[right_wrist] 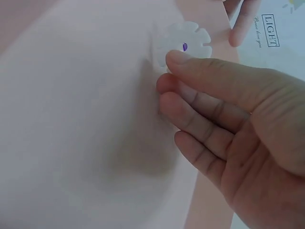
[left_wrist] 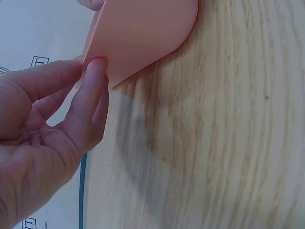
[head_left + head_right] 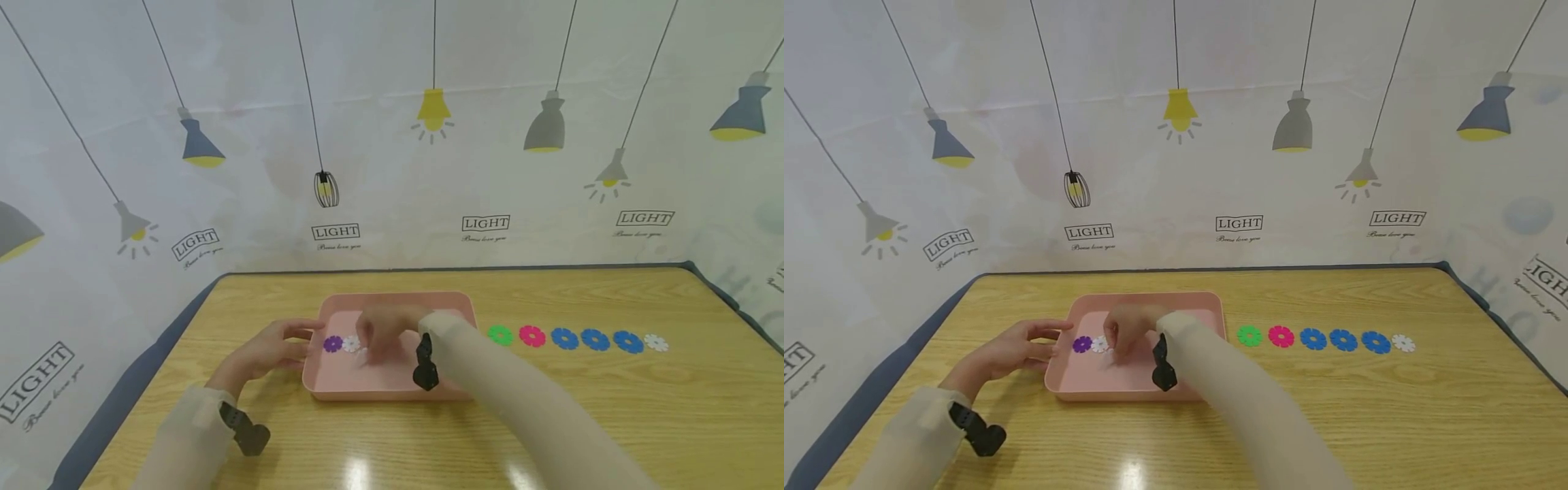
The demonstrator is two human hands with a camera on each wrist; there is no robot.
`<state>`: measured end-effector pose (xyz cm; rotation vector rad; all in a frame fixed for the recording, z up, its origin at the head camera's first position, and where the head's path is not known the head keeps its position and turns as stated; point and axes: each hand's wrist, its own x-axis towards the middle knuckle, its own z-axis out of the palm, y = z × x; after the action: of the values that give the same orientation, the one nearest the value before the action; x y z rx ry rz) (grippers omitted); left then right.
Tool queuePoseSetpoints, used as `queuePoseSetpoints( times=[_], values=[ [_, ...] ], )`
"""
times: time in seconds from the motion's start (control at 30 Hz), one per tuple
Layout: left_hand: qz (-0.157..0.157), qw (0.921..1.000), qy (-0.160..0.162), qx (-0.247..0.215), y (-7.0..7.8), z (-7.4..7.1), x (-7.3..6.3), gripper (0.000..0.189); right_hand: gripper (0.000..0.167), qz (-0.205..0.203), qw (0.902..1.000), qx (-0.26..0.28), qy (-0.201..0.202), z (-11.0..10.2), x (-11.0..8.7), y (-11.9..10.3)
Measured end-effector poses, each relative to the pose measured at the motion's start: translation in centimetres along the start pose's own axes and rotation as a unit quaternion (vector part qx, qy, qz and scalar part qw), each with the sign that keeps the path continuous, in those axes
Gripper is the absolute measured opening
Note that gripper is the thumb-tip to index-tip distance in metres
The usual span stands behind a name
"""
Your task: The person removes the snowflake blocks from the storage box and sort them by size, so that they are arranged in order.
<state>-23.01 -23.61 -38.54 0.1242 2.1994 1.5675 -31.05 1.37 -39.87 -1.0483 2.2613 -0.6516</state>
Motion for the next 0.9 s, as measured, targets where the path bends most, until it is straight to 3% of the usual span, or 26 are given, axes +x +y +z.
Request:
queuePoseSetpoints(
  times=[0.03,0.1,0.17,0.37,0.57,0.9],
  values=[
    [0.0,1.0,0.0,0.0,0.0,0.0,0.0,0.048,0.015,0.001,0.9993,-0.034,-0.017,-1.0,-0.6,-2.7],
    [0.0,1.0,0.001,0.001,0.1,0.0,0.0,0.048,0.014,-0.016,0.9995,-0.025,-0.008,-1.5,-1.5,-3.4],
    [0.001,1.0,0.002,0.001,0.1,0.1,0.0,0.048,0.014,-0.023,0.9997,-0.004,-0.004,-1.6,-1.2,-2.4],
    [-0.002,1.0,0.005,0.004,0.2,0.1,0.0,0.048,0.012,-0.025,0.9974,0.066,0.019,-3.0,-4.0,-2.0],
    [-0.004,0.9997,0.013,0.021,0.2,0.3,-0.2,0.048,0.01,-0.042,0.996,0.048,0.062,-4.5,-7.7,-0.4],
    [-0.003,0.9997,0.012,0.023,0.1,0.3,0.1,0.049,0.012,-0.018,0.9882,0.054,0.142,-6.7,-15.0,4.2]
  ],
)
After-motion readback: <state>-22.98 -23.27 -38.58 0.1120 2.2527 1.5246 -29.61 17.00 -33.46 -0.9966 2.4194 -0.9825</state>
